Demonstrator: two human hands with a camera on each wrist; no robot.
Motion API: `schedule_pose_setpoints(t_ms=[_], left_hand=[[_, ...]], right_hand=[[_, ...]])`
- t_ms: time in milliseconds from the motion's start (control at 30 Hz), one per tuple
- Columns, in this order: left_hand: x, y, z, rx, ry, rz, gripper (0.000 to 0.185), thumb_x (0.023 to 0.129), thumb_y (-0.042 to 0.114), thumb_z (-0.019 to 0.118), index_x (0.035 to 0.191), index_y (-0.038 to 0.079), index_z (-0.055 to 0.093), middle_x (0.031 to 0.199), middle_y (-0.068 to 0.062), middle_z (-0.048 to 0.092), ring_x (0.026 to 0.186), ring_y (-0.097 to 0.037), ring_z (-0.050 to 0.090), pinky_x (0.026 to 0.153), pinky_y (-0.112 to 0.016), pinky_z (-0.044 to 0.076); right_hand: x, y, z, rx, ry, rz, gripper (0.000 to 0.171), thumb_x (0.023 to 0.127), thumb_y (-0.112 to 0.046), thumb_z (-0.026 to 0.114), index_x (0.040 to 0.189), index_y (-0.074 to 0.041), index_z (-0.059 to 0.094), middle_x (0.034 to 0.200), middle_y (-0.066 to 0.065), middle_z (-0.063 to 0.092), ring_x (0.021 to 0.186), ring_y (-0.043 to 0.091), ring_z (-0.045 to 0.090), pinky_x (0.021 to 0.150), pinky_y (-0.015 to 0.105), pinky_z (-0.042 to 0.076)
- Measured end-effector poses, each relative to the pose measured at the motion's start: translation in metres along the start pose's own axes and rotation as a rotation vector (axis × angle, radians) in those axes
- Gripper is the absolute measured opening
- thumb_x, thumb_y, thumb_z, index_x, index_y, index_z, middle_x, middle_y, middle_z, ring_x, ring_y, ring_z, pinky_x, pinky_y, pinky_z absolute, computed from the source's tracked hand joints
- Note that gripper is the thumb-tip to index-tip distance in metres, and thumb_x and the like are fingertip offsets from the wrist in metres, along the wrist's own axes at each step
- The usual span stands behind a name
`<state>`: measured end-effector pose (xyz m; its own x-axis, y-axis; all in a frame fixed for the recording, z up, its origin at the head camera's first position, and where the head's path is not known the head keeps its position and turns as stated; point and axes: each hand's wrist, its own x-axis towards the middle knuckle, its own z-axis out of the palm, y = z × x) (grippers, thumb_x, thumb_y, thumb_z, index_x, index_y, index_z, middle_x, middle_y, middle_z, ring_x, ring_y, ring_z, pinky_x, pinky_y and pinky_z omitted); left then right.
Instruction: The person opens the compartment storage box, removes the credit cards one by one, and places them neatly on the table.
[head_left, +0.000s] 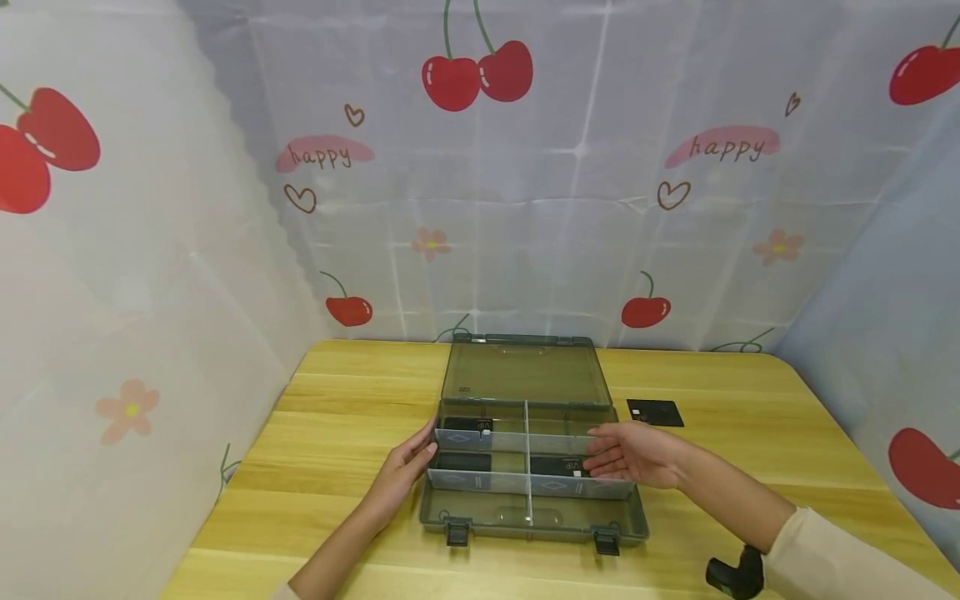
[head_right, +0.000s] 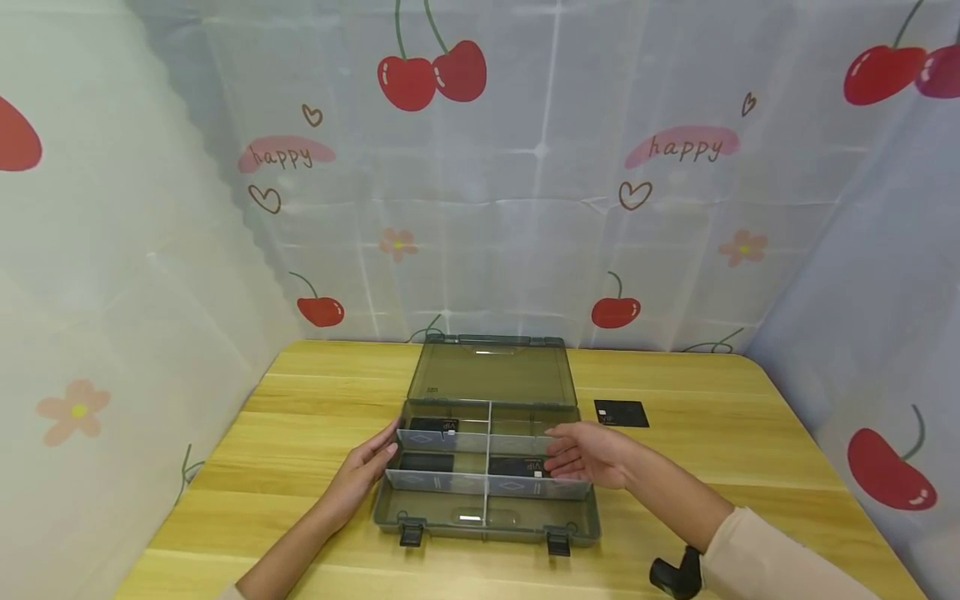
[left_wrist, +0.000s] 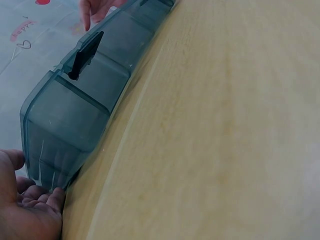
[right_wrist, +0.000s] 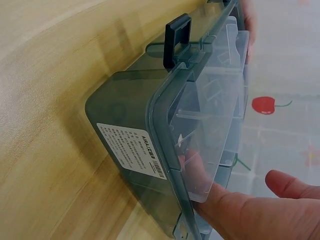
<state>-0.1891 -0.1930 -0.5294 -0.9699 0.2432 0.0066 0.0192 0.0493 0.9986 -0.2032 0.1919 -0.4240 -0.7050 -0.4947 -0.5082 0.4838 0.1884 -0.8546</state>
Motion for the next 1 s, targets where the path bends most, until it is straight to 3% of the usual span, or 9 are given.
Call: schedule_pose_setpoints(t_ms=[200, 367, 533, 767, 1000], left_hand=[[0.003, 0.002, -0.001, 0.001, -0.002, 0.014, 0.052, 0.099, 0.029, 0.049, 0.148, 0.022, 0.033, 0.153, 0.001, 0.024, 0.138, -0.019, 0.026, 0.109, -0.045, 0.026], [0.002, -0.001, -0.002, 0.005, 0.005, 0.005, 0.051, 0.099, 0.030, 0.049, 0.147, 0.023, 0.033, 0.153, 0.000, 0.024, 0.138, -0.021, 0.026, 0.108, -0.046, 0.027], [0.001, -0.006, -0.002, 0.004, -0.007, 0.009, 0.053, 0.099, 0.032, 0.049, 0.148, 0.021, 0.033, 0.153, -0.002, 0.023, 0.138, -0.022, 0.025, 0.109, -0.046, 0.026], [0.000, -0.006, -0.001, -0.003, -0.009, 0.019, 0.054, 0.099, 0.030, 0.049, 0.149, 0.017, 0.031, 0.154, -0.004, 0.021, 0.138, -0.023, 0.025, 0.108, -0.046, 0.026], [-0.001, -0.005, 0.000, -0.032, -0.015, 0.029, 0.056, 0.098, 0.030, 0.050, 0.148, 0.013, 0.030, 0.153, -0.007, 0.023, 0.137, -0.023, 0.025, 0.107, -0.043, 0.026]], right_hand=[[-0.002, -0.003, -0.002, 0.054, -0.012, -0.036, 0.058, 0.102, -0.024, 0.038, 0.135, 0.022, 0.025, 0.125, 0.036, 0.045, 0.117, 0.046, 0.047, 0.102, 0.049, 0.038], [0.000, 0.000, -0.003, 0.062, -0.019, -0.061, 0.048, 0.102, -0.021, 0.040, 0.129, 0.018, 0.036, 0.116, 0.029, 0.053, 0.111, 0.041, 0.054, 0.099, 0.047, 0.042], [0.003, 0.005, -0.001, 0.028, 0.003, -0.070, 0.041, 0.101, -0.017, 0.042, 0.122, 0.018, 0.045, 0.111, 0.026, 0.057, 0.104, 0.036, 0.059, 0.095, 0.044, 0.046], [0.007, 0.011, 0.003, -0.035, 0.030, -0.099, 0.041, 0.099, -0.013, 0.045, 0.122, 0.021, 0.045, 0.107, 0.023, 0.058, 0.094, 0.028, 0.062, 0.089, 0.038, 0.051], [0.010, 0.014, 0.004, -0.086, 0.066, -0.128, 0.041, 0.099, -0.011, 0.045, 0.124, 0.021, 0.046, 0.107, 0.023, 0.060, 0.094, 0.029, 0.063, 0.087, 0.039, 0.052]])
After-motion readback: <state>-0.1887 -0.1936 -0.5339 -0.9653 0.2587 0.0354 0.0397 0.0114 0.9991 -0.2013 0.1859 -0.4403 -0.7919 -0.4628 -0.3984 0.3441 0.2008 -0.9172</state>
